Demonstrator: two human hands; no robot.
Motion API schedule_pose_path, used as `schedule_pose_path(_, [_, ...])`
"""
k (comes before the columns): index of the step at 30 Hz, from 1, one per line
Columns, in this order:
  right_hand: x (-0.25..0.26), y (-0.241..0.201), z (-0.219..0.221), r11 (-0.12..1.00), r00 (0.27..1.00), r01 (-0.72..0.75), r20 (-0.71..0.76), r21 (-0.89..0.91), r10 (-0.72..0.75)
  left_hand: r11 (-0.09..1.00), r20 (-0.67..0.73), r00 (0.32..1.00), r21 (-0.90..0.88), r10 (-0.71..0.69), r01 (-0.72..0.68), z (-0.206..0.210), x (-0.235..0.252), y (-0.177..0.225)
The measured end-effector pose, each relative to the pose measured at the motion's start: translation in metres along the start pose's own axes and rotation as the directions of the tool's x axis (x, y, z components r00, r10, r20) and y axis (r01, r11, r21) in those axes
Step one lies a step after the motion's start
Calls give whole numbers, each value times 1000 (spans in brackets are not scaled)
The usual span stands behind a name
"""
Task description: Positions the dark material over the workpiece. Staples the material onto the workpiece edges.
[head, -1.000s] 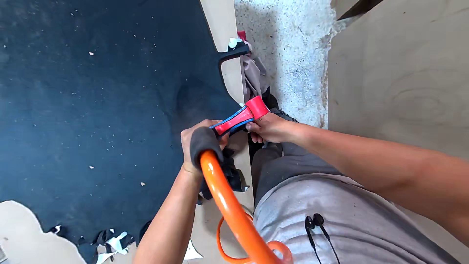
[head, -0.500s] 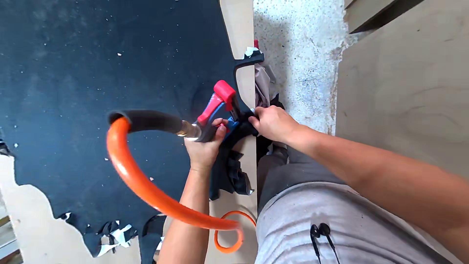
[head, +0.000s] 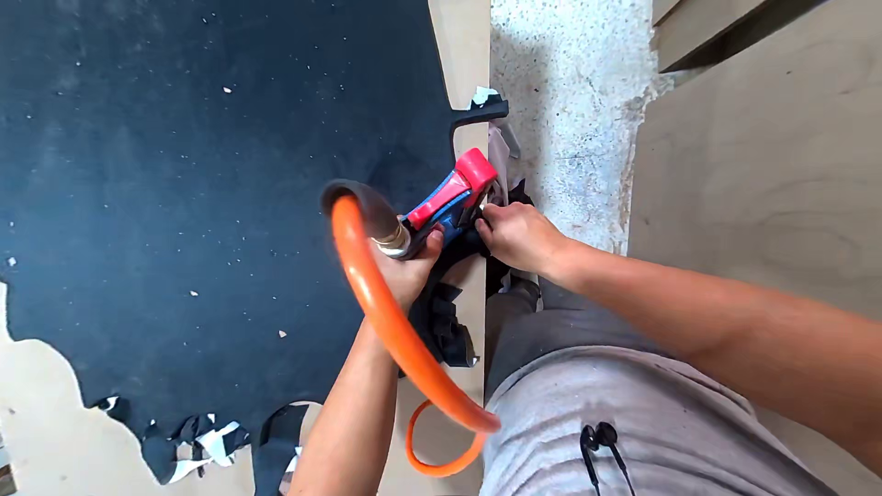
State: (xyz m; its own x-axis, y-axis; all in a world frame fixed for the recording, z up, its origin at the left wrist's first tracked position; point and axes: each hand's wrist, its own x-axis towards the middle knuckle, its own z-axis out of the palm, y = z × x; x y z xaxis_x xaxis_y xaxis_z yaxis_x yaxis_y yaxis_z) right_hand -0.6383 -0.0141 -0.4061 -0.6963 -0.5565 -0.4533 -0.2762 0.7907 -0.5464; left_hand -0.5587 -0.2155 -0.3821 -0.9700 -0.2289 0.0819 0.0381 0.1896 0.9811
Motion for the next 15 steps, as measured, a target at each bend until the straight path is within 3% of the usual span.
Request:
schedule_pose_path(4, [-1, 1, 1, 1000, 1000, 9, -10, -7, -9, 997, -51, 999, 81, -16, 21, -3, -4, 1])
schedule_pose_path(8, [0, -2, -2, 999, 999, -37, 34, -34, 38, 1000, -110, 994, 4, 6, -5, -5, 3, -3])
schedule_pose_path(15, [2, -1, -4, 999, 999, -28, 30, -29, 29, 999, -113, 993, 33, 12, -9, 1, 11, 4])
